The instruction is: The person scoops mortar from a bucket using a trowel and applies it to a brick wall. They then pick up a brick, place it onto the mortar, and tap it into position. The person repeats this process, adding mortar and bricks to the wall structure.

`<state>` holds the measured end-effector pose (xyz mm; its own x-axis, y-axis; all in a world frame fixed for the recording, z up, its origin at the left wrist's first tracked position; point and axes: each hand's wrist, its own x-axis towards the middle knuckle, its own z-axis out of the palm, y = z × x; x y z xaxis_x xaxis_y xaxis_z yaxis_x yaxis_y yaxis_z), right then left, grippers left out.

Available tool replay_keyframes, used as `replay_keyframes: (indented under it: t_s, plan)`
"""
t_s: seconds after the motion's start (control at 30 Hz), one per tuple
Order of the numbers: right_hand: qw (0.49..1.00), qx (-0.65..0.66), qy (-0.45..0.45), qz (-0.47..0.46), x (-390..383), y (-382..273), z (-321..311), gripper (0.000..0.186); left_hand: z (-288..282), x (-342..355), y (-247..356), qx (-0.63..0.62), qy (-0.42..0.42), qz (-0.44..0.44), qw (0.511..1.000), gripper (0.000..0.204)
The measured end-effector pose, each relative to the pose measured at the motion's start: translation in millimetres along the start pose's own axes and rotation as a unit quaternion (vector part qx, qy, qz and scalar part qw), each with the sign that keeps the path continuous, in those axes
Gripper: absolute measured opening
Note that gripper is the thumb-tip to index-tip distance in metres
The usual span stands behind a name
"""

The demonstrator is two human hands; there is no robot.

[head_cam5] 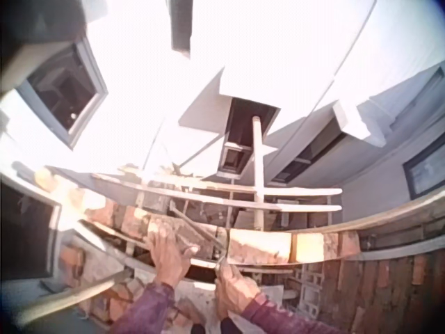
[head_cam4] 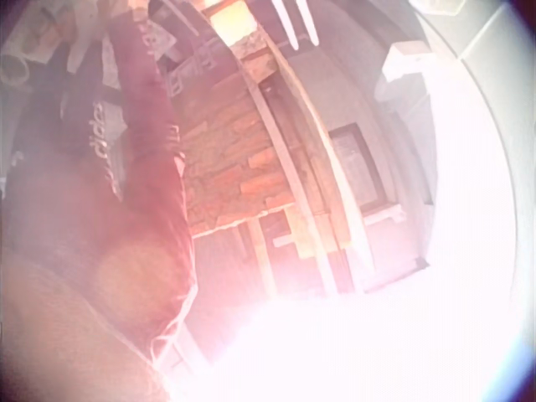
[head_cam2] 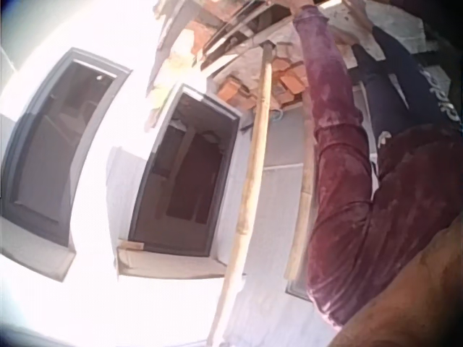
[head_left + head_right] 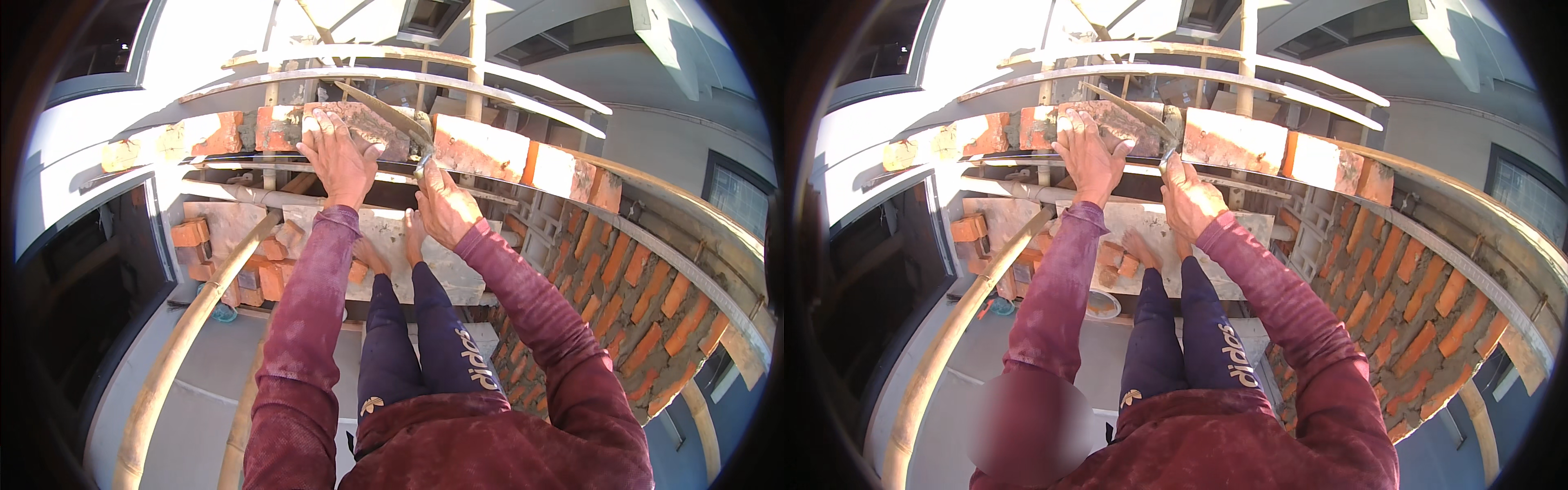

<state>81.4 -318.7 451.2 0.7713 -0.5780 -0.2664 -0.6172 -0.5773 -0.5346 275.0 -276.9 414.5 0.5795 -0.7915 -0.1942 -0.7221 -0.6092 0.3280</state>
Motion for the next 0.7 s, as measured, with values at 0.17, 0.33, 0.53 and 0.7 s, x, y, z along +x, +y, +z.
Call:
replay_keyframes:
  t_s: [0.17,0.33,0.53,0.7]
  plan:
    - [0.999,0.019,-0.005,0.036,-1,-1,3,0.052,-9,2,5,0.023,0.016,0.016,0.999,0.087]
    - [0.993,0.085,0.042,0.064,2,-26,-28,0.043,-4,-5,-8,-0.007,0.05,0.038,0.998,0.073]
    - [0.994,0.054,0.086,0.033,-13,-35,-42,0.049,2,-98,14,-0.093,-0.016,0.077,0.993,0.078]
    - [0.998,0.032,0.049,0.012,2,-35,-35,0.051,-11,-93,13,-0.08,-0.029,0.075,0.994,0.082]
